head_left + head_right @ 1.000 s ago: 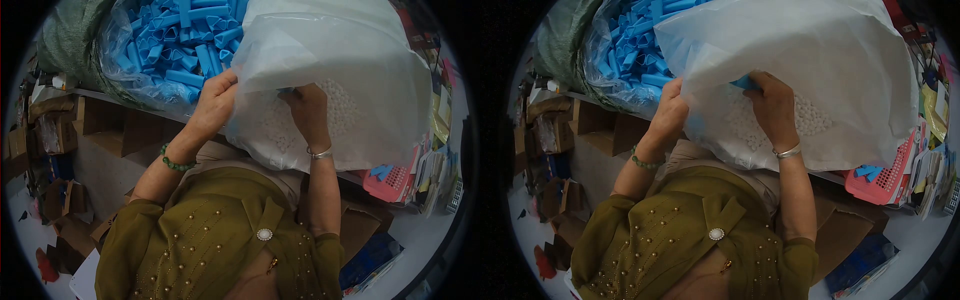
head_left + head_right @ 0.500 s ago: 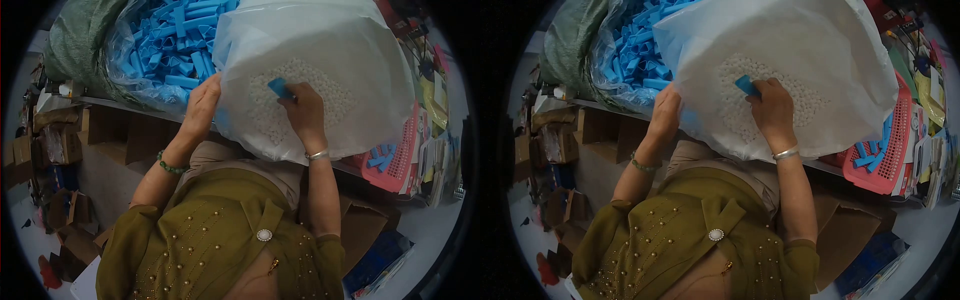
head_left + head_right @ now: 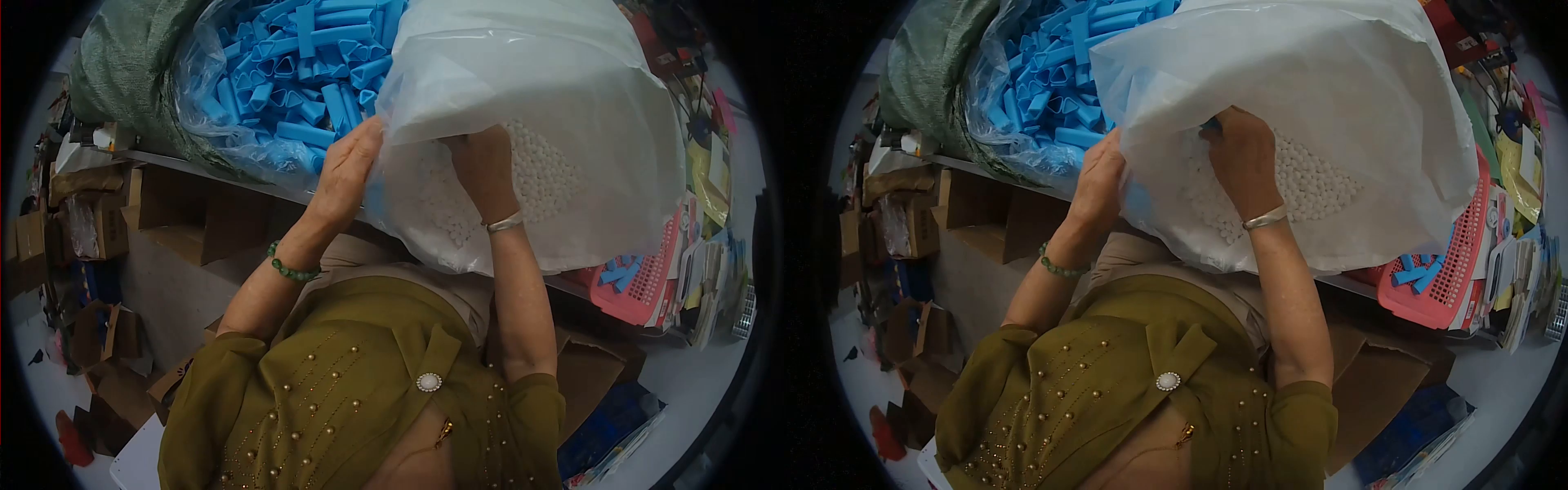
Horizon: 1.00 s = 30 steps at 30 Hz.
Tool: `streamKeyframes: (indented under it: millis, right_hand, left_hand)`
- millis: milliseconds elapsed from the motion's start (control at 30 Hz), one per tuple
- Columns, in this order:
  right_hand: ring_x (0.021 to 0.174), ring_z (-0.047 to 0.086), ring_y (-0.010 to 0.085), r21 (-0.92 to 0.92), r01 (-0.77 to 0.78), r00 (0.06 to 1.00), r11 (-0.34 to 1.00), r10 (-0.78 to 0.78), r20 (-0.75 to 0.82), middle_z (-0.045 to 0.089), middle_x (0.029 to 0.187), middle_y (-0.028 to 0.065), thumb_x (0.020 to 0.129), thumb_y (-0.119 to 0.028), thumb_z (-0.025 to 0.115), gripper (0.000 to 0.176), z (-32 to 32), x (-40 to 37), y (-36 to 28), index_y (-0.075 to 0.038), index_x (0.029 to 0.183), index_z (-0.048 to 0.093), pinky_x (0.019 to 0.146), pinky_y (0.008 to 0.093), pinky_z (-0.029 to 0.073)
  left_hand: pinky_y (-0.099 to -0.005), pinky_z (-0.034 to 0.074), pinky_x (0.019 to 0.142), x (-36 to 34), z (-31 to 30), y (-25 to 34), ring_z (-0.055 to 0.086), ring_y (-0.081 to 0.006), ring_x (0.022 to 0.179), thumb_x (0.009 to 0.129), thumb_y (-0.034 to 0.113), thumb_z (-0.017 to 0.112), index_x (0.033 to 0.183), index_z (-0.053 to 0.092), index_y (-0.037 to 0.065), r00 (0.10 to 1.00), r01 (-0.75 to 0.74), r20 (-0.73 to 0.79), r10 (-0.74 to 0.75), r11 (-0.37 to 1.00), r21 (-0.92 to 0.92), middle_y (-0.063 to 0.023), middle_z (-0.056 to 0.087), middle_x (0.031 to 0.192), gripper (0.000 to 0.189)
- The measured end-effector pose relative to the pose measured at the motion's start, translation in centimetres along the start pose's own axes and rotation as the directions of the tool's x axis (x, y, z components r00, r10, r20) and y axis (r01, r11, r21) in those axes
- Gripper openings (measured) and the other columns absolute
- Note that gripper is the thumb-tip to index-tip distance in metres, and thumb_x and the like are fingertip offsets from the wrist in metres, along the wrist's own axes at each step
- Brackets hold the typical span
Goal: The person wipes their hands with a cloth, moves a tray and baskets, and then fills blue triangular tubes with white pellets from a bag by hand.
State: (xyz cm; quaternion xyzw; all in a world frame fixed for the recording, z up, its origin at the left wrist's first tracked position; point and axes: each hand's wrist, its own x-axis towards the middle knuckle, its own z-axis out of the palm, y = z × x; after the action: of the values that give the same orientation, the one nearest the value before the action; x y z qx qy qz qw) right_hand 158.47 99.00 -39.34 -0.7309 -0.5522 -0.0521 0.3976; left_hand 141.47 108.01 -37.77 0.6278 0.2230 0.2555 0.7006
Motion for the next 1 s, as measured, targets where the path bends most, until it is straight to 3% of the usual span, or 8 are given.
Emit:
streamKeyframes:
  millis: [67, 200, 300, 367, 833, 900, 933, 1000]
  right_hand:
    - [0.067, 0.06, 0.0261, 0.114, -0.185, 0.981, 0.976, 0.176, 0.081, 0.062, 0.075, 0.0098, 0.07, 0.002, 0.065, 0.015, -2.4, -0.2, -1.5, -0.001, 0.084, 0.065, 0.062, 0.0323, 0.049]
    - [0.08, 0.061, 0.0108, 0.504, -0.459, 0.886, 0.732, 0.423, 0.191, 0.067, 0.092, 0.0046, 0.076, 0.005, 0.066, 0.027, -4.1, -2.7, -2.6, -0.002, 0.103, 0.066, 0.071, 0.0241, 0.051]
    - [0.089, 0.06, 0.0109, 0.619, -0.48, 0.867, 0.622, 0.445, 0.225, 0.065, 0.1, 0.0037, 0.078, 0.009, 0.063, 0.03, -5.1, -3.9, -3.4, -0.002, 0.106, 0.065, 0.076, 0.0241, 0.052]
    - [0.091, 0.06, 0.0117, 0.669, -0.454, 0.873, 0.588, 0.442, 0.204, 0.065, 0.102, 0.0049, 0.078, 0.009, 0.063, 0.03, -5.4, -4.5, -4.5, -0.001, 0.106, 0.065, 0.077, 0.0242, 0.052]
    - [0.098, 0.06, 0.0167, 0.684, -0.33, 0.942, 0.65, 0.278, 0.191, 0.062, 0.112, 0.0072, 0.081, 0.004, 0.058, 0.028, -6.5, -6.0, -5.7, -0.002, 0.108, 0.064, 0.082, 0.0297, 0.05]
    - [0.104, 0.057, 0.0184, 0.801, -0.525, 0.826, 0.288, 0.398, 0.398, 0.059, 0.115, 0.0063, 0.088, -0.009, 0.057, 0.031, -6.7, -6.4, -5.3, 0.001, 0.118, 0.057, 0.088, 0.032, 0.048]
    - [0.104, 0.057, 0.0184, 0.799, -0.527, 0.825, 0.288, 0.4, 0.4, 0.059, 0.115, 0.0063, 0.088, -0.009, 0.057, 0.031, -6.8, -6.7, -5.3, 0.001, 0.118, 0.057, 0.088, 0.032, 0.048]
    - [0.11, 0.053, 0.0187, 0.844, -0.504, 0.797, -0.186, 0.277, 0.537, 0.055, 0.118, 0.0071, 0.091, -0.023, 0.055, 0.043, -6.9, -7.2, -5.3, 0.006, 0.122, 0.05, 0.095, 0.0348, 0.043]
  left_hand:
    - [-0.0251, 0.042, 0.088, -0.7, 0.0, 0.5, 0.051, -0.0113, 0.1, 0.1, 0.029, 0.04, 0.124, 0.052, -0.002, 0.991, 0.121, -0.037, -0.13, 0.976, -0.18, -0.0054, 0.058, 0.113, 0.041]
    - [-0.0295, 0.044, 0.089, -2.0, -0.5, 2.0, 0.055, -0.0165, 0.099, 0.098, 0.023, 0.043, 0.122, 0.053, -0.003, 0.927, -0.285, -0.21, 0.309, 0.949, 0.136, -0.0088, 0.06, 0.108, 0.037]
    - [-0.033, 0.046, 0.085, -3.2, 0.2, 3.9, 0.058, -0.0214, 0.093, 0.088, 0.008, 0.056, 0.117, 0.056, -0.003, 0.745, -0.573, -0.172, 0.644, 0.751, 0.329, -0.0119, 0.061, 0.101, 0.031]
    - [-0.0337, 0.048, 0.079, -3.9, 0.8, 4.9, 0.058, -0.0233, 0.09, 0.076, -0.004, 0.065, 0.113, 0.058, -0.004, 0.663, -0.681, 0.134, 0.736, 0.52, 0.516, -0.0136, 0.06, 0.101, 0.037]
    - [-0.0353, 0.046, 0.089, -2.1, 3.9, 4.1, 0.057, -0.0277, 0.105, 0.072, -0.003, 0.068, 0.112, 0.062, 0.0, 0.872, -0.482, 0.286, 0.397, 0.8, 0.357, -0.0111, 0.061, 0.11, 0.04]
    - [-0.0358, 0.046, 0.09, -2.1, 3.9, 4.0, 0.058, -0.0283, 0.105, 0.072, -0.001, 0.068, 0.11, 0.063, 0.0, 0.855, -0.5, 0.306, 0.419, 0.821, 0.275, -0.0099, 0.063, 0.106, 0.039]
    - [-0.0358, 0.046, 0.09, -2.2, 4.0, 4.0, 0.058, -0.0283, 0.105, 0.072, -0.001, 0.068, 0.11, 0.063, 0.0, 0.856, -0.499, 0.305, 0.418, 0.823, 0.272, -0.0099, 0.063, 0.106, 0.039]
    - [-0.0372, 0.046, 0.091, -2.4, 4.3, 3.8, 0.059, -0.0282, 0.102, 0.073, 0.002, 0.068, 0.11, 0.063, 0.002, 0.852, -0.508, 0.326, 0.411, 0.799, 0.322, -0.0096, 0.064, 0.103, 0.038]
